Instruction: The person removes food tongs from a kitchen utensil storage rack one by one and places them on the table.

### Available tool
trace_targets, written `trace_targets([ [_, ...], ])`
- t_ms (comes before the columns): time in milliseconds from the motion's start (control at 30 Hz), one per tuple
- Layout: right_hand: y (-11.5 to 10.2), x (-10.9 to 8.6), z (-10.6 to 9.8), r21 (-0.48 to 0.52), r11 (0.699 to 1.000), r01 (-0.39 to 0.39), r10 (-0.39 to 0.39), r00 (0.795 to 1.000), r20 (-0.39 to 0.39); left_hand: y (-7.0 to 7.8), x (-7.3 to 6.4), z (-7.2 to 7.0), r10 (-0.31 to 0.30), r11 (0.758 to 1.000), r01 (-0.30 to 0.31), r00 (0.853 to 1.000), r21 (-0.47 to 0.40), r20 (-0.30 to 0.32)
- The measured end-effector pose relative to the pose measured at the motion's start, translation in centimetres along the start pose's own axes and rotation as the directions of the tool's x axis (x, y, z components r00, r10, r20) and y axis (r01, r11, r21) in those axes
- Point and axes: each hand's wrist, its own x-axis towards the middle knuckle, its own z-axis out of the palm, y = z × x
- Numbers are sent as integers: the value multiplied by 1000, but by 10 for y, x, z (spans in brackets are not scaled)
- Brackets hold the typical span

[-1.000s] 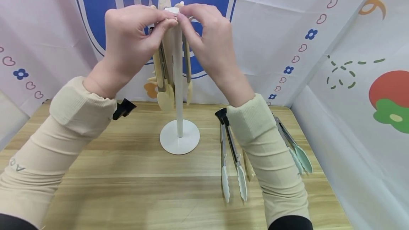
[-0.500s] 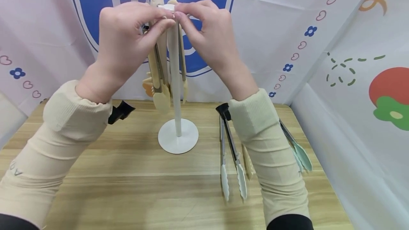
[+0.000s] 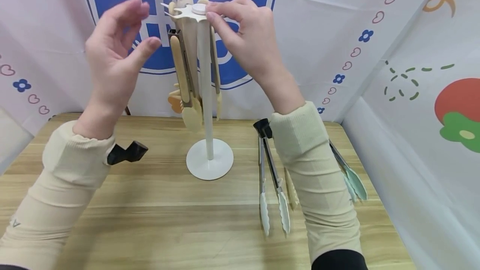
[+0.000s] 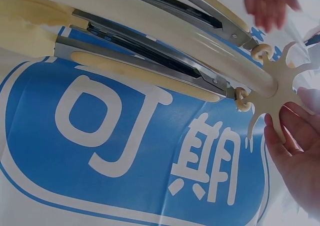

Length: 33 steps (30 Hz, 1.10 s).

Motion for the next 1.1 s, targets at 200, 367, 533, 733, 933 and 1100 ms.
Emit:
trace_targets([
  [200,2,0,-1,30,999,-14,14,1000,-1,-23,-24,-6,-281,955,284,959,-83,46],
  [367,2,1,-3,67,996,-56,55,998,19,-40,-46,-3,-367,920,376,925,-110,98],
  [533,4,2,-3,147,987,-64,61,998,26,-52,-62,3,-380,908,395,917,-139,125],
  [733,9,1,-3,260,963,-66,62,998,23,-58,-72,11,-386,907,401,914,-131,125],
  [933,14,2,-4,308,946,-98,92,995,32,-58,-77,21,-367,911,381,924,-158,110],
  [1100,18,3,-3,345,933,-105,96,994,44,-58,-80,28,-374,906,391,919,-160,125],
])
